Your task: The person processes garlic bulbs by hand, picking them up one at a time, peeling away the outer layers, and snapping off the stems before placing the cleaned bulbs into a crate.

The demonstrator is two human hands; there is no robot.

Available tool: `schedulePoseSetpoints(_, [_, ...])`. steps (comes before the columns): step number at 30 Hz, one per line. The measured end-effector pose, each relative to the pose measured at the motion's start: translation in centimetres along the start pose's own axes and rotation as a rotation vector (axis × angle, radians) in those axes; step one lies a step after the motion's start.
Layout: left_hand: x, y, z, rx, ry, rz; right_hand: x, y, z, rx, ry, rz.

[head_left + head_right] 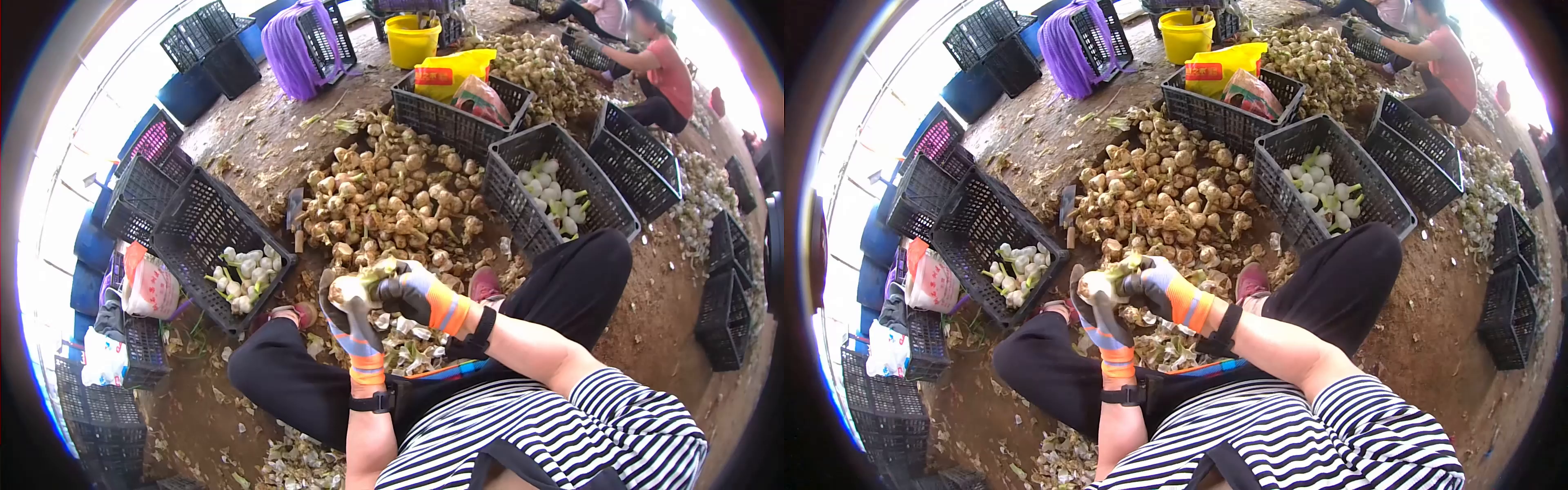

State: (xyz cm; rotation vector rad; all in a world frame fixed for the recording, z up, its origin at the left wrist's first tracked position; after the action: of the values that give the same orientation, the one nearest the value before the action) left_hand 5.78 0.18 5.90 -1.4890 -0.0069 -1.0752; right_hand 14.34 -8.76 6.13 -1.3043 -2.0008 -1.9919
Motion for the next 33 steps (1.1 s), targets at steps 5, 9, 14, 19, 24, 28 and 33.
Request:
schedulePoseSetpoints(5, [-0.8, 1.3, -0.6, -0.440, -0.197, -0.145, -0.3, 3.4, 0.3, -0.585, 0.054, -1.182])
schedulePoseSetpoints(9, [-0.6, 3.5, -0.6, -0.617, -0.009, -0.191, -1.8, 2.3, 1.3, -0.297, -0.001, -0.805])
schedulePoseSetpoints(14, [-2.6, 2.7, 0.4, -0.618, 0.006, 0.045, -2.8, 0.9, 1.2, -0.271, -0.100, -0.762])
schedulePoseSetpoints(19, [-2.3, 2.6, 1.6, 0.046, 0.108, 0.236, -3.9, 0.9, 1.2, -0.320, -0.310, -0.667])
schedulePoseSetpoints(24, [-1.3, 1.1, 1.1, -0.239, 0.107, 0.026, -4.4, -1.1, 2.5, -0.063, -0.118, -0.195])
schedulePoseSetpoints(28, [-1.1, 0.5, 1.2, -0.288, 0.198, -0.087, -5.2, -3.3, 2.4, 0.070, -0.372, -0.078])
schedulePoseSetpoints(33, [0.3, -1.8, -0.7, -0.414, 0.293, -0.083, -13.3, -5.7, 5.1, 0.006, -0.728, 0.184])
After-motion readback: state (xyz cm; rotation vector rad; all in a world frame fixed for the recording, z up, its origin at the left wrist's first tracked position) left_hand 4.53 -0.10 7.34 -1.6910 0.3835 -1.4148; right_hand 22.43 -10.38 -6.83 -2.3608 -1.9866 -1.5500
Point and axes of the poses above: each hand's wrist, its own z-axis towards the middle knuckle, its own x-axis out of the palm, y = z × x, the point moved 7 cm from there along z, towards the middle knuckle, and after that the axes turned 15 degrees about -z, right-handed, at the moved point
